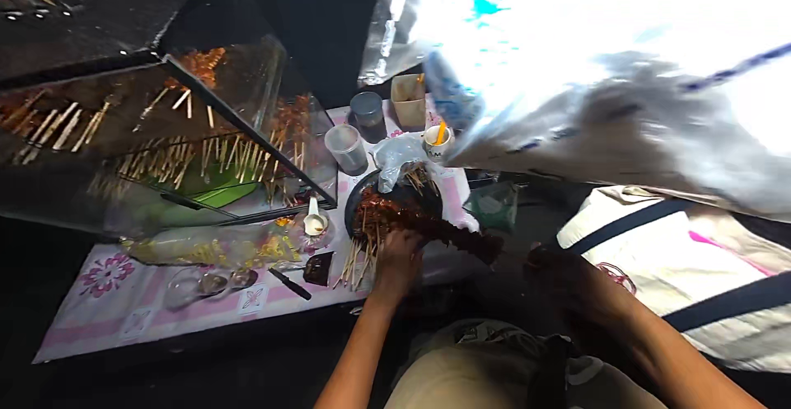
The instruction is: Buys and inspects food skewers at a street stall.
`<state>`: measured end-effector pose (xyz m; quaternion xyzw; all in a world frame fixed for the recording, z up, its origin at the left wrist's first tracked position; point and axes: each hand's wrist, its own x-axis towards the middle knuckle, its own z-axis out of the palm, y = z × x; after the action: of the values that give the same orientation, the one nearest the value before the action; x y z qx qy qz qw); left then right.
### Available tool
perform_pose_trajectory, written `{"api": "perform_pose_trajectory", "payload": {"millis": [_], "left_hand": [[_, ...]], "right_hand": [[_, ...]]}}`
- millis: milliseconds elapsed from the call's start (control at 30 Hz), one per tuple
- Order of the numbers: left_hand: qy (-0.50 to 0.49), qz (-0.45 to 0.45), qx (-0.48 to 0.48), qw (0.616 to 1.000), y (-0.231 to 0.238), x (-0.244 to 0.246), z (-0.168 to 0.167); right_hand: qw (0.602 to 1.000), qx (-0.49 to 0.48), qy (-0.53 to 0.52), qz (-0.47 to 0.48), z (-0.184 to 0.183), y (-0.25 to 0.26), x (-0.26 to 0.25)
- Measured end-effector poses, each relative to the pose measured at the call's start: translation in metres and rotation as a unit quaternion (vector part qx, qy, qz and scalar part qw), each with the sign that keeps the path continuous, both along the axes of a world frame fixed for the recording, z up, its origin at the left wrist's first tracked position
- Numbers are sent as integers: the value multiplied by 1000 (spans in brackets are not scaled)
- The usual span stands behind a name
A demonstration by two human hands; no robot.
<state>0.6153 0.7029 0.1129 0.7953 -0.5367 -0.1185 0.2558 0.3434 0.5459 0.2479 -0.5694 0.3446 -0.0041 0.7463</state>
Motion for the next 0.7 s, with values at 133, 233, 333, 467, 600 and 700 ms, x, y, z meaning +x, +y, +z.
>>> {"api": "perform_pose_trajectory", "payload": {"millis": [133, 233, 333, 467, 600, 700], "left_hand": [[13, -20, 59, 998, -2, -65, -4], [22, -51, 63, 996, -1, -107, -16], [17, -71, 87, 994, 2, -139, -34], [74, -98, 209, 970, -7, -168, -30], [127, -121, 277, 945, -12, -171, -31], [141, -184, 372, 899, -23, -156, 2]], "right_hand": [[994, -33, -87, 58, -20, -30, -82], [993, -78, -77, 42, -19, -42, -157], [995, -51, -63, -58, -17, -44, -222], [971, 40, -120, -205, -31, -47, -240], [921, 105, -167, -335, -56, -64, -191], [886, 132, -150, -418, -47, -85, -140]]}}
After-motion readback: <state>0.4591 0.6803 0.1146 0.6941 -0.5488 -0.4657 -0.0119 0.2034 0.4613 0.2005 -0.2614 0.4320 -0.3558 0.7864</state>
